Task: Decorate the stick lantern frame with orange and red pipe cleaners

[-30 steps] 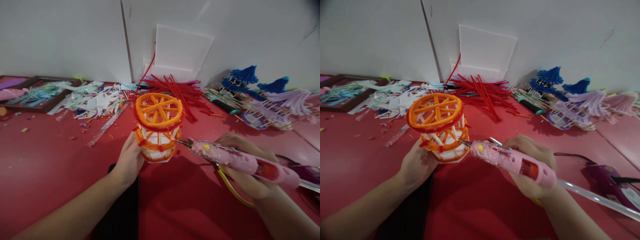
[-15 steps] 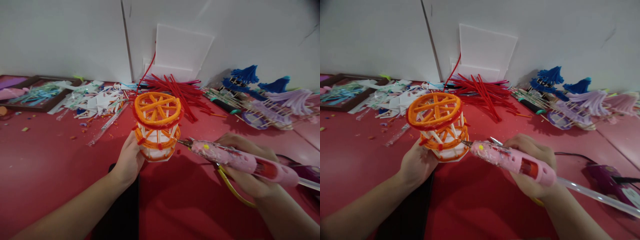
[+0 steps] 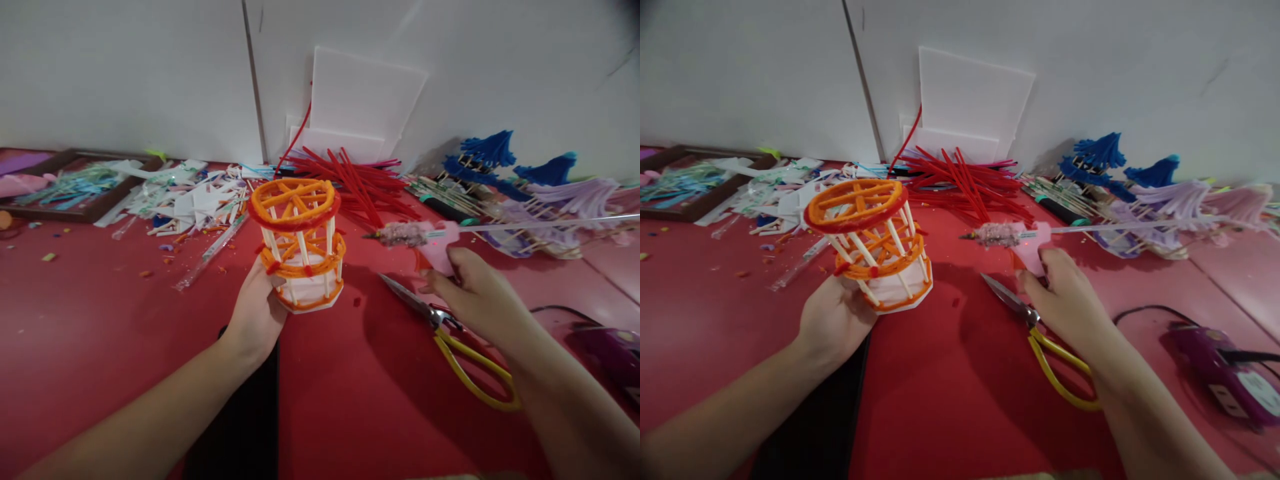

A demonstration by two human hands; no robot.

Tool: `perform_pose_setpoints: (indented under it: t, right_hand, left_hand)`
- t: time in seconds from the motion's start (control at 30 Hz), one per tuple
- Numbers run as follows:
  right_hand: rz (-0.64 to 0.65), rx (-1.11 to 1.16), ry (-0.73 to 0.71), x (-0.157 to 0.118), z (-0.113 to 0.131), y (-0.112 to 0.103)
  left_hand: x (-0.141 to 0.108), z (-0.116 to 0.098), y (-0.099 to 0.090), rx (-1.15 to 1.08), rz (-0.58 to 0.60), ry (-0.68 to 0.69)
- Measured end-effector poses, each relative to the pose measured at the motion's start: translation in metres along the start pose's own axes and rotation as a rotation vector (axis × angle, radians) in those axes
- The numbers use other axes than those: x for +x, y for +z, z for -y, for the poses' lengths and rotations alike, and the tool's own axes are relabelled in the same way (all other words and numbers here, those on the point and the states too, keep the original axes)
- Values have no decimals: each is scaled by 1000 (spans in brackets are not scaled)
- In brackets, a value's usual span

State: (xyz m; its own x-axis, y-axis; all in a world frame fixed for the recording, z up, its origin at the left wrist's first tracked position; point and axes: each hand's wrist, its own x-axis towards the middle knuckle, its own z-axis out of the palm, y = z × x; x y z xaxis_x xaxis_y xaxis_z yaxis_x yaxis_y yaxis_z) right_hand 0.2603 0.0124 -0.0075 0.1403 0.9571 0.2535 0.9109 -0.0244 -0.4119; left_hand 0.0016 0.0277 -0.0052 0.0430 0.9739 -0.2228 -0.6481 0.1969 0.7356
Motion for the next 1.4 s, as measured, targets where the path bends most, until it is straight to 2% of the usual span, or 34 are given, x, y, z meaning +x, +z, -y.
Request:
perform_pose_setpoints:
  t: [0.1, 0.17, 0.23, 0.3, 0.37, 0.4, 0.47, 0.53, 0.6, 0.73, 0.83, 0.97, 1.07, 1.17, 1.27, 1.4]
  right_hand:
    - [122, -157, -52, 5, -12, 9]
    - [152, -190, -75, 3, -17, 13]
    - [73, -271, -90, 0, -16, 14]
    - [-112, -342, -126, -3, -9, 11]
    - [-214, -301, -242, -6, 0, 8]
    - [-185, -241, -330, -7, 5, 8]
    - [-22, -118, -499, -10, 15, 13]
    - [128, -64, -574, -13, 22, 21]
    - [196, -51, -591, -15, 28, 29]
    - [296, 15, -583, -15, 37, 35]
    - [312, 82, -573, -15, 41, 32]
    - [163, 305, -568, -21, 47, 20]
    - [30, 485, -465, -28, 55, 7]
    - [-17, 665, -386, -35, 64, 0]
    - [-36, 763, -304, -37, 69, 0]
    - [-103, 758, -196, -39, 68, 5]
  left_hand:
    - [0, 0, 0, 9, 13, -12]
    - [-1, 0, 1, 3, 24, -10]
    - [-1, 0, 3, 6, 25, -7]
    - [-1, 1, 2, 6, 23, 2]
    - [0, 2, 1, 4, 28, 12]
    - [0, 2, 0, 3, 34, 16]
    - [1, 3, -1, 9, 38, 4]
    - [0, 2, -1, 21, 27, -19]
    - [-1, 2, -1, 34, 18, -35]
    - [-2, 3, -1, 55, 45, -22]
    - [-1, 5, -4, 77, 56, -13]
    - [-1, 5, -4, 135, 40, -13]
    - [-2, 5, -1, 151, 62, -17]
    - [-3, 6, 1, 152, 78, 28]
    - [-4, 8, -3, 192, 151, 79]
    - [-5, 12, -11, 214, 271, 103]
